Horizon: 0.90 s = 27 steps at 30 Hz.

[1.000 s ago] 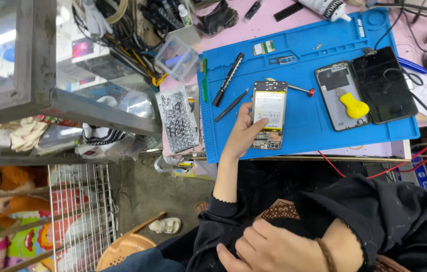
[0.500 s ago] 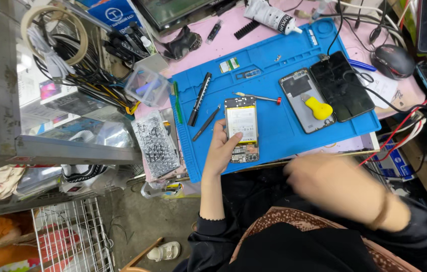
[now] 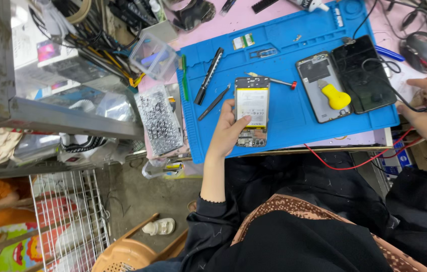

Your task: The person cleans the exposed battery of a disassembled smartphone with a white card, then removes the battery and a small metal bracket from the phone chassis. The person handles the phone, battery, and bracket while working at a cluttered repair bench.

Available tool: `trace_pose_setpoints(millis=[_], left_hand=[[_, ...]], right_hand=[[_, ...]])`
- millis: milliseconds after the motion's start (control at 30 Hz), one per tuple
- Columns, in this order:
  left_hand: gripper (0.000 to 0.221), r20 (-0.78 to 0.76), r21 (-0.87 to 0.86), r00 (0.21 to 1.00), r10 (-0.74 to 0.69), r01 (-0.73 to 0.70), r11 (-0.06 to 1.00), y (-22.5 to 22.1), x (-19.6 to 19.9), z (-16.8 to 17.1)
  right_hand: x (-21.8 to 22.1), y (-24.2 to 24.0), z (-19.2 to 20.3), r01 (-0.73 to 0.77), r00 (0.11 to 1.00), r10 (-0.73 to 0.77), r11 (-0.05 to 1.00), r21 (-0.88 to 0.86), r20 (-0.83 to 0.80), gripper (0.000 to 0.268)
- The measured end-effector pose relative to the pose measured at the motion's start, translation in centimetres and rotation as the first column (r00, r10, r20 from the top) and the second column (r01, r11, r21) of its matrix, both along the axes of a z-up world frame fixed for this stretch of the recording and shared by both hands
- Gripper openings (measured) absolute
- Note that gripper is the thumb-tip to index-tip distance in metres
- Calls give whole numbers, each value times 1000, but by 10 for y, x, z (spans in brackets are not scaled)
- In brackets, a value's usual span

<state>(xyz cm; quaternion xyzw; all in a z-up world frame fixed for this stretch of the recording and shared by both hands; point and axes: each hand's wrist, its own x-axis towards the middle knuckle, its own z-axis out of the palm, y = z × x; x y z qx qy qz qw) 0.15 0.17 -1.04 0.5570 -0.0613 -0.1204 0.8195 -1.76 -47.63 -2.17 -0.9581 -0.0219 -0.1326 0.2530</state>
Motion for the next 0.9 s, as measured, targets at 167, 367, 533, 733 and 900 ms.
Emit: trace_pose_setpoints(millis=[167,367,533,733,900], left_hand=[[40,7,-14,1000,-13,13,1000,0,-1,2],[41,18,-34,999,-43,44,998,1,-3,8],[41,46,-50,998,-44,47,998,3,-3,-2],[42,77,-55,996,-39,43,998,3,-4,-5],[42,70,-64,997,-37,41,997,3,-3,-5]], right_hand=[[14,-30,-35,-117,990,120,992,-43,72,62],[30,-48,-62,-182,983,182,982,-50,-19,42],[50,-57,-77,-223,957,244,965,140,-158,32],[52,-39,-84,159,897,84,855,494,-434,36],[47,-35,-87,136,901,63,898,418,-429,34]])
